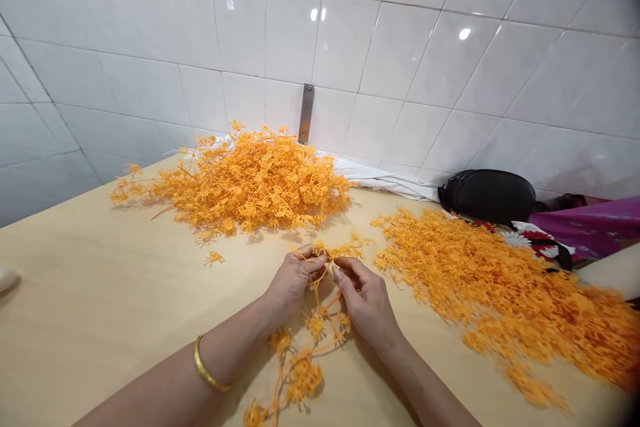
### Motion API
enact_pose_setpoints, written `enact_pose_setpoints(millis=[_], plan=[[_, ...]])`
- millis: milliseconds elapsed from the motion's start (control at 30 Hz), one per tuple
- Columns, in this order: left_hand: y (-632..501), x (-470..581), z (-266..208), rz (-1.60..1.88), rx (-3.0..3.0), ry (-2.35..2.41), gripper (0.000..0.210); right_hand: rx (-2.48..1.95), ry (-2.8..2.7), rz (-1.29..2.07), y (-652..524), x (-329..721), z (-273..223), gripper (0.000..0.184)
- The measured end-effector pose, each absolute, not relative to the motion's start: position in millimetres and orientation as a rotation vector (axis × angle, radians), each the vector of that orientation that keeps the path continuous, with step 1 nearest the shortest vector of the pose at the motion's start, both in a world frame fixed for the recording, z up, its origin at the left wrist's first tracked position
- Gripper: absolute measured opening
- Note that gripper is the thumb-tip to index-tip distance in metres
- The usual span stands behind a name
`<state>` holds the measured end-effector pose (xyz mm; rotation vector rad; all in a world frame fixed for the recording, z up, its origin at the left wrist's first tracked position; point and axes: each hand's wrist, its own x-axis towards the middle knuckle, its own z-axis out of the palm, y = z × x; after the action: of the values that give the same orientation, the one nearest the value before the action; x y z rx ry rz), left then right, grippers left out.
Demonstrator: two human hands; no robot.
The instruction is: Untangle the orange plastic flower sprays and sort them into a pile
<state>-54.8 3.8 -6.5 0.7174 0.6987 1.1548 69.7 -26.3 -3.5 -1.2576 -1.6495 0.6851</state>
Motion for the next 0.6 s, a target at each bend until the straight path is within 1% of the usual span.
enact_pose_setpoints(millis=[67,133,200,333,400,500,600], plan=[[3,-54,-5,1.141,0.702,0.677,0.017,-1.242,-1.493,0.91,-24,70,-5,0.035],[1,-53,-4,1.109,0.701,0.638,0.02,-1.193,-1.385,1.024,-22,70,-5,0.041],[-1,-53,-3,1.073,0.737,0.607,0.022,-1.142,-1.345,1.061,-22,70,-4,0.041],[-2,-52,-4,1.056,0.862,0.598,0.025,-1.118,-1.345,1.052,-23,69,-2,0.035],[-1,-52,-5,1.055,0.907,0.614,0.024,-1.206,-1.415,0.922,-24,69,-1,0.03],[0,-52,-7,1.057,0.954,0.656,0.021,-1.334,-1.584,0.562,-28,71,0,0.02],[2,-51,-9,1.06,0.999,0.706,0.019,-1.325,-1.694,0.227,-33,73,2,0.011]])
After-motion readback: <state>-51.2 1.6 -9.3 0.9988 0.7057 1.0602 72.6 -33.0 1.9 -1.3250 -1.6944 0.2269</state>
